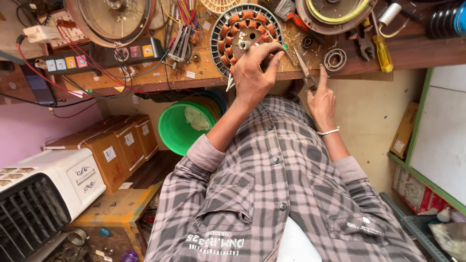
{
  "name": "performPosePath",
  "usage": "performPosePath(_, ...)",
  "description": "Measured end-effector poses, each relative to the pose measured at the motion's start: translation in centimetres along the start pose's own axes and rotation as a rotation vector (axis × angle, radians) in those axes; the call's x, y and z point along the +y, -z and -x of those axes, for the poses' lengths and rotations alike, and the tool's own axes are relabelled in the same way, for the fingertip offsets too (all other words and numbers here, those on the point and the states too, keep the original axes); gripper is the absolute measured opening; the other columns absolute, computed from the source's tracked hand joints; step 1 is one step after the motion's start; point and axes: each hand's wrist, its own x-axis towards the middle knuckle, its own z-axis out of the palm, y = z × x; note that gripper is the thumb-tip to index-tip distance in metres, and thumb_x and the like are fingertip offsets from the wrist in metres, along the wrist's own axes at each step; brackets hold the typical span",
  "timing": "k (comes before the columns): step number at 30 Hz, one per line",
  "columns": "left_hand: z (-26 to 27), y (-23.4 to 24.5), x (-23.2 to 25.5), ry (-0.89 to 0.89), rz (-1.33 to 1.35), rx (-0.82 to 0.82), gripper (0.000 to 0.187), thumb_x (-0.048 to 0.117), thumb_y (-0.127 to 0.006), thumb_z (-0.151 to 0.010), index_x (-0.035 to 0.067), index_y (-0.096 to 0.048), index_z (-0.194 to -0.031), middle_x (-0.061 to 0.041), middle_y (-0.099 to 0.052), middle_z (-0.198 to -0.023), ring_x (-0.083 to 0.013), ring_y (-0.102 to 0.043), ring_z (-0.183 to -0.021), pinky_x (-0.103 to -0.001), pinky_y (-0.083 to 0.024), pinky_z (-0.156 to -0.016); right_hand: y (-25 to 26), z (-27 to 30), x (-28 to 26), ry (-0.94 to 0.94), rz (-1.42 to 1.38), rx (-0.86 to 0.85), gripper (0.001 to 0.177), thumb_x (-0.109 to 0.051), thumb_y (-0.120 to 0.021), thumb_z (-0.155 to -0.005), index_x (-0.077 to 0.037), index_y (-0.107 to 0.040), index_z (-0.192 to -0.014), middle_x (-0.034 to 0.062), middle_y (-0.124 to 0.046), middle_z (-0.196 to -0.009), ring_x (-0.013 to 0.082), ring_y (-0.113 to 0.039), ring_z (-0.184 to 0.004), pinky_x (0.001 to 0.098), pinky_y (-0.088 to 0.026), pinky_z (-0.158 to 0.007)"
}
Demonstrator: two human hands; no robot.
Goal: The person works on an electrical motor stator, stripping and twisting wires, and using pliers to manipulate connections. The task involves handling multiple colored wires and tools on a cluttered workbench.
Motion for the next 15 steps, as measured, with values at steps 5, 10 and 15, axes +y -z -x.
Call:
performPosePath(5, -0.1, 0.1, -0.4, -0.001, 0.06, -0.028, 0.011, 0.015, -0.075, -0.094, 0.013, -0.073, -0.105, -0.002, -0.076, -0.1, -0.0165, -0.074, -0.084, -0.03, -0.057, -0.077, 2.4, 1.9, 0.1, -0.24, -0.977, -0.344, 0.041, -0.002, -0.077, -0.09, -0.007, -0.065, -0.129, 0.0019, -0.068, -0.093, 0.0106, -0.062, -0.079, 0.0274, -0.049, -0.066)
performPosePath(10, -0.1, 0.0, -1.6, -0.003, 0.093, -0.101, 0.013, 0.016, -0.076, -0.095, 0.012, -0.073, -0.107, -0.002, -0.077, -0.098, -0.0156, -0.074, -0.079, -0.028, -0.058, -0.071, 7.3, 3.1, -4.8, 0.115, -0.895, -0.496, 0.056, -0.013, -0.089, -0.078, -0.004, -0.066, -0.128, 0.0014, -0.065, -0.093, 0.0098, -0.06, -0.084, 0.0268, -0.052, -0.076)
performPosePath(15, 0.0, 0.2, -2.4, -0.137, 0.078, -0.06, 0.015, 0.012, -0.079, -0.092, 0.011, -0.074, -0.107, -0.005, -0.076, -0.098, -0.0175, -0.075, -0.084, -0.03, -0.06, -0.075, 9.6, 1.4, -10.6, 0.216, -0.534, -0.38, 0.08, -0.029, -0.091, -0.069, -0.011, -0.064, -0.141, 0.0059, -0.063, -0.079, 0.0127, -0.054, -0.067, 0.0317, -0.048, -0.064)
